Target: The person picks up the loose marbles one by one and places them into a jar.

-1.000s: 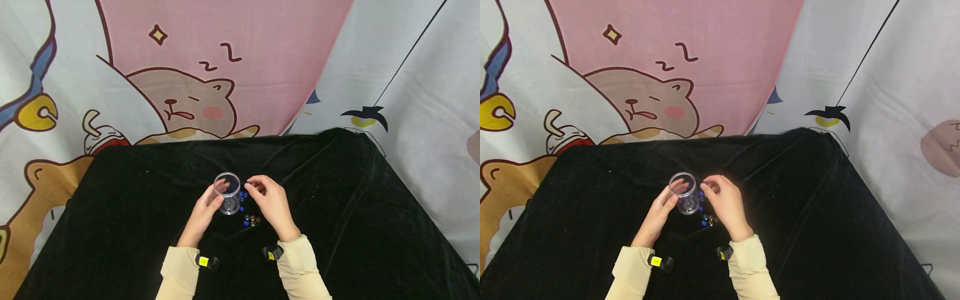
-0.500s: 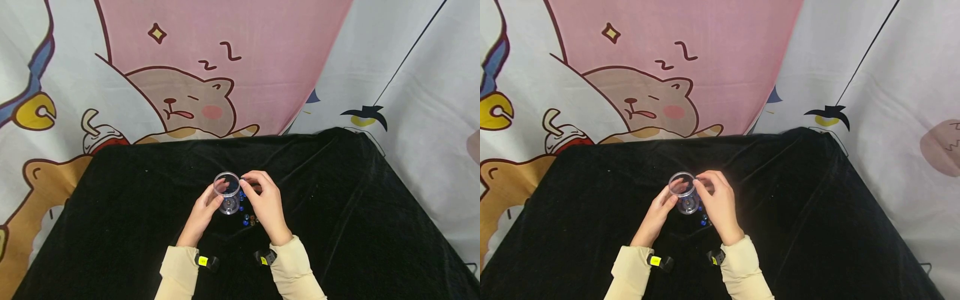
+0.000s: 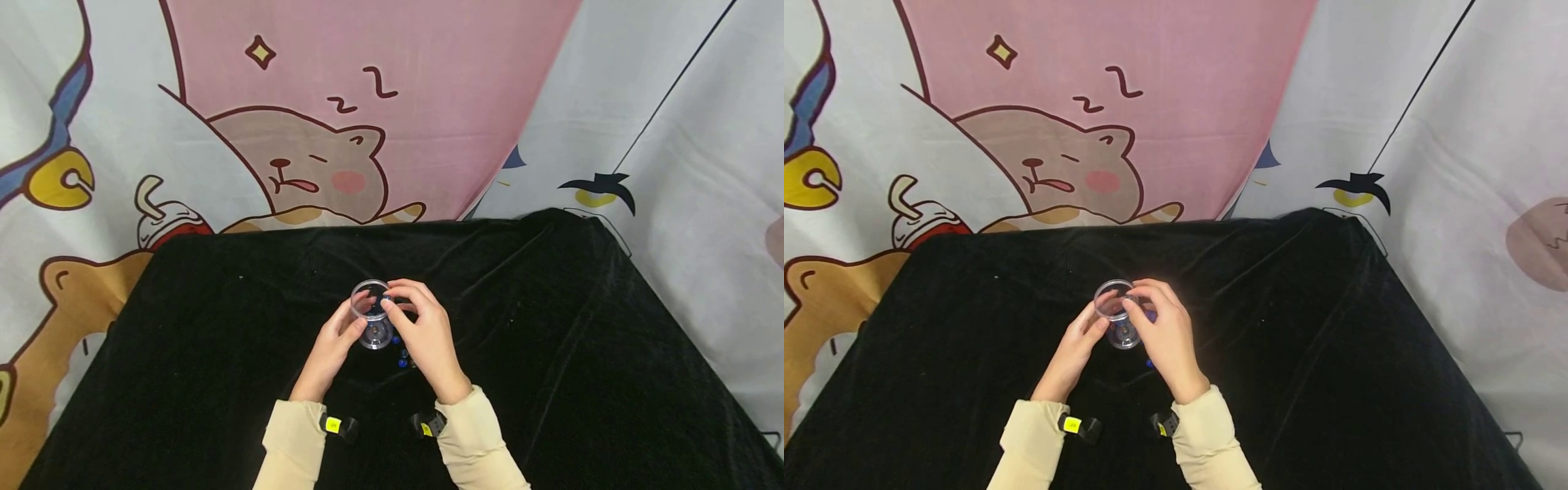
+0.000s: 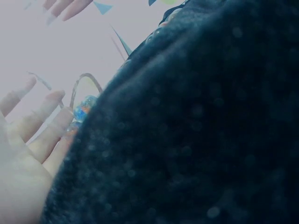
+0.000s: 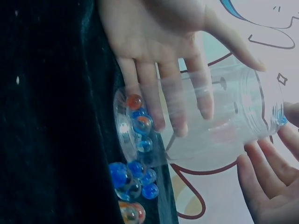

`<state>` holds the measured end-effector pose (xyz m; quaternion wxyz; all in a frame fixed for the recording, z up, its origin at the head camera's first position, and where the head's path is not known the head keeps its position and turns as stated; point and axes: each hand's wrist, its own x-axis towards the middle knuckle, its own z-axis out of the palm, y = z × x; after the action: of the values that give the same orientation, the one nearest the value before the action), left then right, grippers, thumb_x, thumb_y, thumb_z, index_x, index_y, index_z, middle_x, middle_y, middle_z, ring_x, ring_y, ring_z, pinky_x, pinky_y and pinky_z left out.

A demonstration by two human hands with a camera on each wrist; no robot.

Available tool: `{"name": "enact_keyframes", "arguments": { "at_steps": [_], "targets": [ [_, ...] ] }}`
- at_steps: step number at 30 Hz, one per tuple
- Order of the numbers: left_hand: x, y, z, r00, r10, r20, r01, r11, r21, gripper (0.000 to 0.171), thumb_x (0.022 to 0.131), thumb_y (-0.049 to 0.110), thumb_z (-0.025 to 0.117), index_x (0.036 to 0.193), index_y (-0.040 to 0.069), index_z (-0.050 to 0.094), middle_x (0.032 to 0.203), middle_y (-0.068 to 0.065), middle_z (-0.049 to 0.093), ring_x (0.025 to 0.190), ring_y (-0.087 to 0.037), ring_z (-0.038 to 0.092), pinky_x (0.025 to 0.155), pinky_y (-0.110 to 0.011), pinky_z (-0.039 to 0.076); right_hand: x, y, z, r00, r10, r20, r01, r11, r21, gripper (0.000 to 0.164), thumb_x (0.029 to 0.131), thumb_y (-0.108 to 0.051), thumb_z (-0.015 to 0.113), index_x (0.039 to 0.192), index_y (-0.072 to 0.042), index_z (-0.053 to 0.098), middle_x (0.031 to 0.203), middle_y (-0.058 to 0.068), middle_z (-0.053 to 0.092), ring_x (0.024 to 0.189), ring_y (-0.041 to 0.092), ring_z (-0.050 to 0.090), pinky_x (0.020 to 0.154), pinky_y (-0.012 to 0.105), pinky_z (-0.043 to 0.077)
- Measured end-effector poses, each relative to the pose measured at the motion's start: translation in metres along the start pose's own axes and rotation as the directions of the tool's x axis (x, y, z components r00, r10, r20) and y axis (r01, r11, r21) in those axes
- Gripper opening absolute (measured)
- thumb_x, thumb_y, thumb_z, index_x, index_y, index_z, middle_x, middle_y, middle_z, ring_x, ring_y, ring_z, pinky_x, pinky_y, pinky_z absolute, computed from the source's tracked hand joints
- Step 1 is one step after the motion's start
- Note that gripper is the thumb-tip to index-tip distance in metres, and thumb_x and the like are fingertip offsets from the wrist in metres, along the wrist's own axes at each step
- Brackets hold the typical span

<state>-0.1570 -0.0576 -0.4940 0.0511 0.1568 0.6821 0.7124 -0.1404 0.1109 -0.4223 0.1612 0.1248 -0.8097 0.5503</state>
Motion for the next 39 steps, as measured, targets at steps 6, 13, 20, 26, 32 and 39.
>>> {"name": "enact_keyframes", "arguments": {
  "at_steps": [6, 13, 20, 26, 32, 39],
  "targets": [
    [0.0, 0.002, 0.0, 1.0, 0.0, 0.002, 0.0, 1.0, 0.001, 0.044, 0.092, 0.028, 0.048, 0.134, 0.018, 0.039, 0.131, -0.001, 0.047, 0.122, -0.014, 0.04, 0.1, -0.046, 0.028, 0.0, 0.011, 0.006, 1.0, 0.009, 0.005, -0.009, 1.0, 0.003, 0.023, 0.086, -0.034, 0.057, 0.098, -0.016, 0.064, 0.113, -0.008, 0.054, 0.098, 0.007, 0.053, 0.079, 0.032, 0.049],
    [-0.001, 0.008, 0.0, 1.0, -0.024, 0.005, 0.024, 1.0, -0.003, 0.043, 0.093, 0.023, 0.047, 0.134, 0.016, 0.038, 0.132, -0.003, 0.046, 0.123, -0.015, 0.039, 0.101, -0.046, 0.027, 0.001, 0.012, 0.004, 1.0, 0.01, 0.022, -0.009, 0.999, -0.033, 0.022, 0.086, -0.034, 0.057, 0.1, -0.018, 0.063, 0.113, -0.009, 0.054, 0.1, 0.005, 0.051, 0.079, 0.027, 0.048],
    [-0.004, 0.027, 0.005, 1.0, -0.03, 0.009, 0.03, 1.0, 0.011, 0.043, 0.094, 0.016, 0.045, 0.135, 0.009, 0.036, 0.133, -0.012, 0.043, 0.125, -0.023, 0.036, 0.1, -0.049, 0.026, 0.002, 0.011, 0.003, 0.999, 0.006, 0.031, -0.004, 0.999, -0.052, 0.023, 0.086, -0.034, 0.057, 0.102, -0.018, 0.063, 0.113, -0.009, 0.054, 0.102, 0.005, 0.05, 0.078, 0.024, 0.048],
    [-0.005, 0.029, 0.006, 0.999, -0.04, 0.009, 0.04, 0.999, 0.018, 0.043, 0.094, 0.017, 0.044, 0.136, 0.01, 0.035, 0.134, -0.012, 0.042, 0.125, -0.023, 0.036, 0.1, -0.049, 0.026, 0.002, 0.012, 0.002, 0.999, 0.01, 0.036, -0.008, 0.999, -0.054, 0.023, 0.087, -0.035, 0.056, 0.102, -0.018, 0.063, 0.113, -0.01, 0.053, 0.102, 0.005, 0.05, 0.078, 0.025, 0.048],
    [-0.004, 0.028, 0.006, 1.0, -0.021, 0.013, 0.021, 1.0, 0.004, 0.044, 0.094, 0.019, 0.046, 0.135, 0.008, 0.035, 0.133, -0.013, 0.043, 0.125, -0.025, 0.036, 0.1, -0.047, 0.027, 0.002, 0.012, 0.002, 0.999, 0.005, 0.034, -0.003, 0.999, -0.042, 0.023, 0.086, -0.033, 0.057, 0.101, -0.017, 0.063, 0.113, -0.01, 0.053, 0.102, 0.006, 0.05, 0.078, 0.03, 0.048],
    [-0.005, 0.029, 0.006, 1.0, -0.02, 0.019, 0.019, 1.0, 0.005, 0.044, 0.094, 0.017, 0.045, 0.135, 0.007, 0.035, 0.134, -0.015, 0.042, 0.126, -0.025, 0.035, 0.101, -0.047, 0.026, 0.001, 0.012, 0.002, 0.999, 0.015, 0.039, -0.013, 0.999, -0.052, 0.023, 0.086, -0.034, 0.057, 0.102, -0.018, 0.063, 0.113, -0.01, 0.053, 0.102, 0.006, 0.05, 0.078, 0.025, 0.048]
  ]
}}
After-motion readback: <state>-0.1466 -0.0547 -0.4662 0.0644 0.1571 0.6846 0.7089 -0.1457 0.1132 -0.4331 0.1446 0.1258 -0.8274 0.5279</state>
